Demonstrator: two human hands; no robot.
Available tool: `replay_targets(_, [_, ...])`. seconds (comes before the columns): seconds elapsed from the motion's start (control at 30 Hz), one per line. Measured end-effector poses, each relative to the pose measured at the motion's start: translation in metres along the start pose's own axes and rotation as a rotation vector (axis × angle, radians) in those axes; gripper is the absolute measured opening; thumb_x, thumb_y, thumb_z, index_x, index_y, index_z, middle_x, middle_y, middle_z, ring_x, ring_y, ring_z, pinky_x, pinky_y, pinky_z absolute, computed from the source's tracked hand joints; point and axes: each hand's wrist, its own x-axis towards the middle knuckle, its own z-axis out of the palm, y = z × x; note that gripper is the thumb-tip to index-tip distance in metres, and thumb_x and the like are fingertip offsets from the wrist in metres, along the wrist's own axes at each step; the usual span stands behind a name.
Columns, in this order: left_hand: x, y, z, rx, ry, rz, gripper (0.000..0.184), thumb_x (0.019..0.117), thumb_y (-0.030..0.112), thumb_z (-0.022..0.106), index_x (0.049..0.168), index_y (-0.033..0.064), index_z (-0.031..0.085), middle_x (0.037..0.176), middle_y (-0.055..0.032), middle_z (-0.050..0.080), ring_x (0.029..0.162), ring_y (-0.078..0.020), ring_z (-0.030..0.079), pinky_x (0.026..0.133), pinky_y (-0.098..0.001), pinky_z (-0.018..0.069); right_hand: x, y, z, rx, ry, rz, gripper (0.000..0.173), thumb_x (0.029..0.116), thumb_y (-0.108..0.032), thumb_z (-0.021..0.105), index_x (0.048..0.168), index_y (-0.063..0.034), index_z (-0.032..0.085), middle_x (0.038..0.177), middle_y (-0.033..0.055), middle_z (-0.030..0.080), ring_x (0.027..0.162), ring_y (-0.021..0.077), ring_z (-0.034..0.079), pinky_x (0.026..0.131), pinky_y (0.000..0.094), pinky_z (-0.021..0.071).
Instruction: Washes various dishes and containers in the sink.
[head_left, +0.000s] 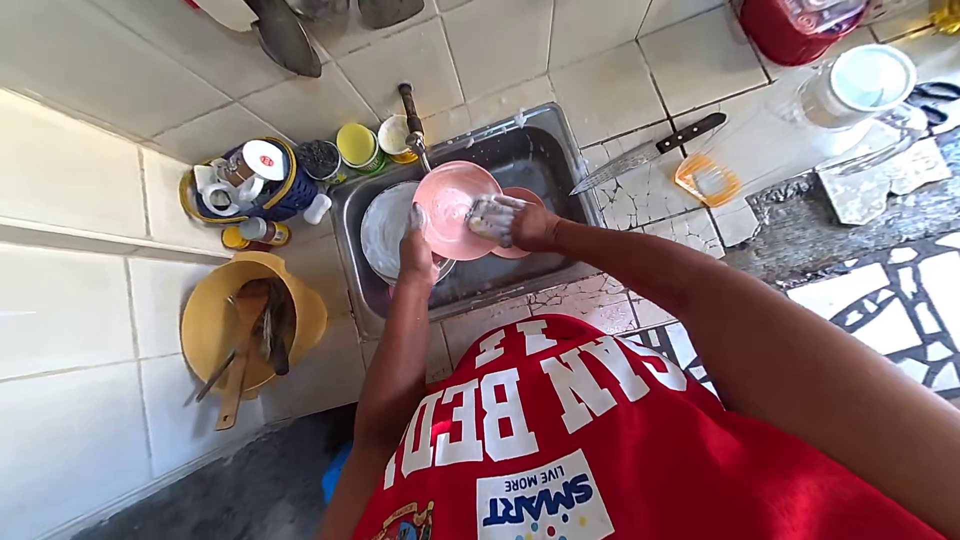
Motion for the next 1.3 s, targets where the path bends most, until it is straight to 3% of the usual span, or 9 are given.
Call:
replay_targets(0.13, [-0.008, -0.026, 0.028, -0.061, 0.035, 0.056, 0.054, 0.1091, 0.051, 0.036, 0.137, 0.0089, 0.054, 0.111, -0.0111, 0.068, 0.098, -0.0208, 0.067, 0.085, -0.0433, 0.0579, 0.039, -0.079, -0.016, 0.112, 0.117, 0.297, 0.016, 0.0926, -0.002, 0.059, 0.096, 0.0075, 0.072, 0.100, 0.0241, 0.074, 0.095, 0.0414, 0.073, 0.080, 0.0575, 0.0579])
replay_targets(0.2, [-0.009, -0.034, 0.032, -0.043, 0.028, 0.099, 0.057, 0.1099, 0.052, 0.025, 0.107, 0.0082, 0.061, 0.082, -0.0034, 0.064, 0.075, -0.0137, 0.064, 0.072, -0.0370, 0.0568, 0.056, -0.104, -0.022, 0.275, 0.116, 0.441, 0.026, 0.0944, -0.007, 0.059, 0.110, 0.0096, 0.070, 0.111, 0.0261, 0.072, 0.105, 0.0408, 0.071, 0.088, 0.0560, 0.0568])
replay_targets(0.33, [-0.009, -0.009, 0.018, -0.007, 0.119, 0.030, 0.062, 0.1105, 0.053, 0.024, 0.135, 0.0053, 0.055, 0.119, -0.0137, 0.066, 0.106, -0.0221, 0.065, 0.091, -0.0465, 0.0564, 0.027, -0.074, -0.013, 0.222, -0.161, 0.225, 0.031, 0.1011, -0.003, 0.048, 0.124, 0.0091, 0.066, 0.132, 0.0248, 0.066, 0.128, 0.0389, 0.060, 0.109, 0.0519, 0.0458])
replay_targets(0.47, [-0.002, -0.001, 0.003, -0.141, 0.114, -0.010, 0.054, 0.1089, 0.053, 0.035, 0.144, 0.0152, 0.052, 0.132, -0.0105, 0.065, 0.118, -0.0254, 0.065, 0.094, -0.0500, 0.0573, 0.006, -0.002, -0.001, -0.018, 0.069, -0.073, 0.043, 0.1002, -0.002, 0.051, 0.141, -0.0093, 0.063, 0.151, 0.0108, 0.057, 0.147, 0.0288, 0.045, 0.126, 0.0480, 0.0272])
replay_targets(0.6, [-0.009, -0.015, 0.025, -0.270, 0.029, 0.036, 0.060, 0.1088, 0.056, 0.027, 0.146, 0.0140, 0.047, 0.130, -0.0120, 0.064, 0.117, -0.0260, 0.064, 0.096, -0.0520, 0.0554, 0.030, -0.053, -0.027, 0.059, 0.015, 0.183, 0.028, 0.0974, -0.002, 0.055, 0.120, 0.0008, 0.072, 0.130, 0.0180, 0.069, 0.127, 0.0354, 0.062, 0.110, 0.0546, 0.0465])
replay_targets(0.73, [-0.011, -0.024, 0.030, -0.199, 0.044, 0.114, 0.062, 0.1088, 0.056, 0.016, 0.110, 0.0109, 0.058, 0.085, -0.0031, 0.065, 0.080, -0.0137, 0.065, 0.075, -0.0380, 0.0577, 0.073, -0.103, -0.043, 0.316, -0.118, 0.499, 0.024, 0.0935, -0.011, 0.062, 0.103, 0.0108, 0.069, 0.107, 0.0284, 0.071, 0.104, 0.0444, 0.069, 0.088, 0.0608, 0.0543])
replay_targets(0.97, [-0.002, 0.007, -0.008, -0.166, 0.106, -0.031, 0.058, 0.1078, 0.057, 0.033, 0.146, 0.0166, 0.050, 0.136, -0.0106, 0.064, 0.121, -0.0263, 0.064, 0.097, -0.0525, 0.0560, 0.034, -0.005, -0.023, -0.009, -0.052, -0.064, 0.036, 0.1021, -0.004, 0.049, 0.134, -0.0025, 0.066, 0.152, 0.0134, 0.055, 0.148, 0.0313, 0.043, 0.127, 0.0525, 0.0249])
replay_targets(1.13, [-0.002, -0.019, 0.019, -0.177, 0.139, 0.027, 0.062, 0.1074, 0.054, 0.040, 0.161, 0.0259, 0.025, 0.147, -0.0112, 0.055, 0.126, -0.0271, 0.060, 0.099, -0.0509, 0.0545, 0.064, -0.062, -0.036, 0.181, -0.178, 0.420, 0.018, 0.0958, -0.005, 0.058, 0.101, 0.0066, 0.071, 0.107, 0.0266, 0.072, 0.107, 0.0456, 0.068, 0.092, 0.0635, 0.0523])
replay_targets(1.3, [0.011, -0.045, 0.014, -0.038, 0.102, 0.093, 0.064, 0.1100, 0.052, 0.027, 0.162, 0.0147, 0.020, 0.151, -0.0137, 0.048, 0.132, -0.0221, 0.053, 0.107, -0.0442, 0.0475, 0.085, -0.088, -0.038, 0.619, -0.281, 0.585, 0.031, 0.0997, -0.019, 0.059, 0.115, 0.0071, 0.066, 0.112, 0.0286, 0.069, 0.111, 0.0451, 0.066, 0.096, 0.0632, 0.0501])
